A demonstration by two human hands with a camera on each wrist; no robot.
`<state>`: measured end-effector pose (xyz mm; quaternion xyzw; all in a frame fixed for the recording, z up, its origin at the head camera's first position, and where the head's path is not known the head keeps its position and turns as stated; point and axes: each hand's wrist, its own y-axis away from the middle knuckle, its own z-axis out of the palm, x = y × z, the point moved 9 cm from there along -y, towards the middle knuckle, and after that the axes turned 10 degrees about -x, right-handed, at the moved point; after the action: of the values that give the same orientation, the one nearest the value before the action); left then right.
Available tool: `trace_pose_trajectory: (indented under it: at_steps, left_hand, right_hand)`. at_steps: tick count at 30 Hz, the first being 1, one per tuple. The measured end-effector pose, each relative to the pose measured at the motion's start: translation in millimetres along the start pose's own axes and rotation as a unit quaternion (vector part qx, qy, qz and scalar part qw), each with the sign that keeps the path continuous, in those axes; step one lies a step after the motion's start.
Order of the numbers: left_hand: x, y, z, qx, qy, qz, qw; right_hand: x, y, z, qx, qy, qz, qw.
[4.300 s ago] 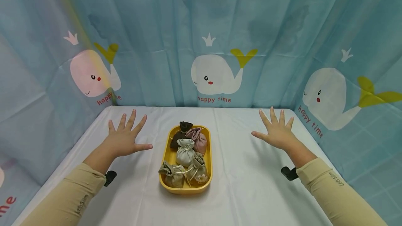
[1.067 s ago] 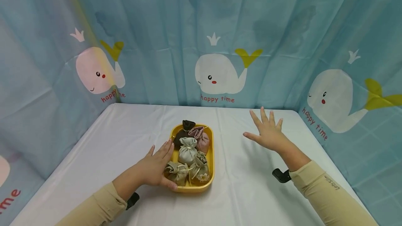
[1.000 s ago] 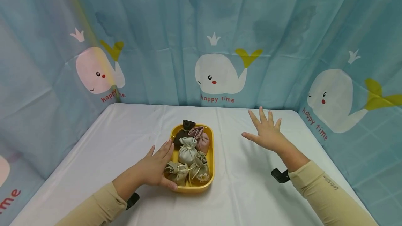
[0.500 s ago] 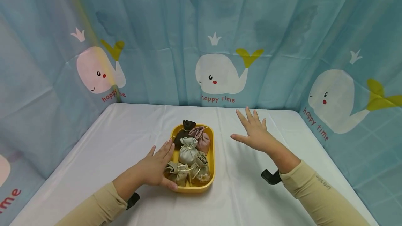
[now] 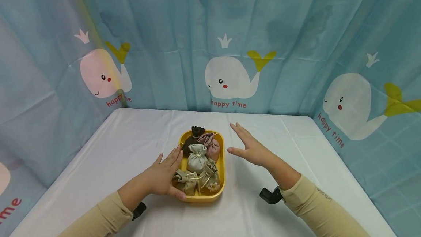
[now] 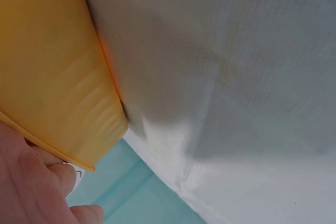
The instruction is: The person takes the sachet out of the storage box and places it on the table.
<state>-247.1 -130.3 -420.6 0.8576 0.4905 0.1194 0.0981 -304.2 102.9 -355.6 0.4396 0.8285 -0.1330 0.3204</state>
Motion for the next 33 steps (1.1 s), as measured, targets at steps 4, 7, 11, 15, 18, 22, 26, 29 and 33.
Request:
trace_pose_trajectory:
  at_steps: [4, 7, 11, 15, 18, 22, 26, 29, 33]
  left_hand:
    - [1.2, 0.0, -1.7, 0.000, 0.002, 0.001, 1.0000]
    - [1.4, -0.1, -1.9, 0.000, 0.001, 0.000, 1.0000]
    - [0.7, -0.4, -0.9, -0.001, 0.002, -0.001, 1.0000]
    - [0.0, -1.4, 0.1, 0.002, 0.002, 0.001, 1.0000]
    - [-0.4, -2.3, 0.7, 0.004, 0.002, 0.002, 1.0000]
    - [-0.7, -2.9, 1.6, 0.003, 0.004, 0.003, 1.0000]
    - [-1.0, -2.8, 2.4, 0.001, 0.005, 0.002, 1.0000]
    - [-0.6, -2.0, 2.2, 0.001, 0.005, 0.001, 1.0000]
    - [0.8, -0.8, 1.3, 0.000, 0.009, 0.001, 1.0000]
  right_hand:
    - [-4.3, -4.3, 8.4, -0.017, -0.073, -0.025, 0.997]
    - [-7.5, -7.8, 15.8, -0.037, -0.133, -0.049, 0.989]
    - [-14.1, -10.6, 25.0, -0.058, -0.174, -0.085, 0.979]
    - [-20.7, -11.8, 34.4, -0.074, -0.201, -0.118, 0.970]
    - [-24.7, -12.5, 44.3, -0.097, -0.222, -0.139, 0.960]
    - [-26.4, -13.2, 58.4, -0.127, -0.234, -0.149, 0.952]
    - [-25.2, -15.0, 68.6, -0.138, -0.229, -0.142, 0.953]
    - [-23.3, -17.4, 74.8, -0.138, -0.218, -0.128, 0.958]
    - [-21.3, -20.6, 81.8, -0.134, -0.187, -0.113, 0.967]
